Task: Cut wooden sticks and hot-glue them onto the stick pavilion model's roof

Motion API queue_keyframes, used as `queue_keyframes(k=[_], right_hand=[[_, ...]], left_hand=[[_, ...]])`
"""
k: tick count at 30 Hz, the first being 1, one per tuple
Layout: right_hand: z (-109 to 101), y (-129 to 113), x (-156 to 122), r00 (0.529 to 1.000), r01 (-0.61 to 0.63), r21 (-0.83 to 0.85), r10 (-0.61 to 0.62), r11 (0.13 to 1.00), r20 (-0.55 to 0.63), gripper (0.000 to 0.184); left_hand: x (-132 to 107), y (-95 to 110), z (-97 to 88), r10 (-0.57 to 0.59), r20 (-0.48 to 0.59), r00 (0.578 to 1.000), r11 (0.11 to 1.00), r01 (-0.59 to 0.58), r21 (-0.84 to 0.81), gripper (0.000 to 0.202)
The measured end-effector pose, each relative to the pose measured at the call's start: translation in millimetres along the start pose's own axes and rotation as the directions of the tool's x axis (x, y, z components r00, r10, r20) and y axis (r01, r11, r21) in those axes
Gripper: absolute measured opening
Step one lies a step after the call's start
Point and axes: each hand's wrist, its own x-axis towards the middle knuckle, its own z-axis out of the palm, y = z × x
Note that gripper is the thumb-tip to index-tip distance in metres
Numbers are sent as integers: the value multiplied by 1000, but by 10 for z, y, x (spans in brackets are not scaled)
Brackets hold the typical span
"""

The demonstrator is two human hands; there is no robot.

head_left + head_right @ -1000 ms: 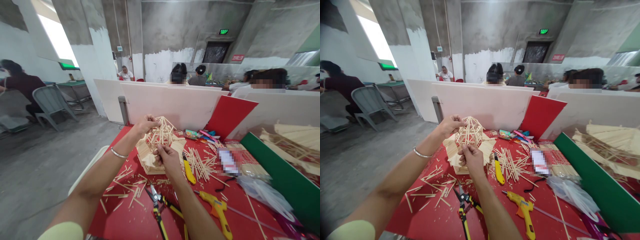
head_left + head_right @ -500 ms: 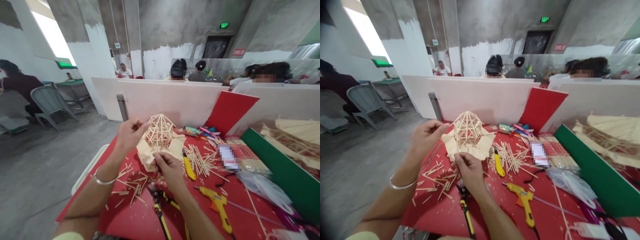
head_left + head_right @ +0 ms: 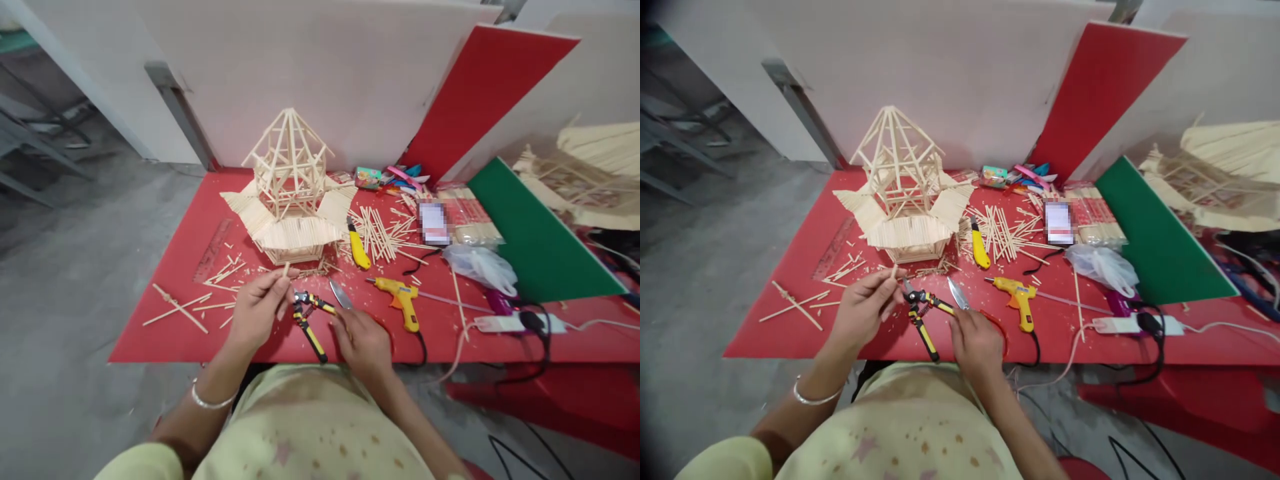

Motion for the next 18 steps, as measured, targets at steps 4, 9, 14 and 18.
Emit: queue_keyframes(k=[4, 9, 14, 18], right_hand=[[-68, 28, -73, 1000, 26, -132, -28, 991, -12, 21], [-15, -209, 79, 993, 121, -146, -120, 982, 12, 22], [124, -230, 138, 975, 191, -161, -168, 968, 147, 37], [105, 52, 57, 992, 55, -278, -20, 959, 129, 39]], left_hand=[[-8, -182, 7, -97, 23, 995, 994, 98, -50, 27], [-24, -236, 45, -156, 0, 988, 985, 155, -70, 23], [-47, -233, 31, -190, -37, 981, 978, 186, -91, 24], [-60, -245, 7, -195, -54, 979, 978, 190, -87, 24]])
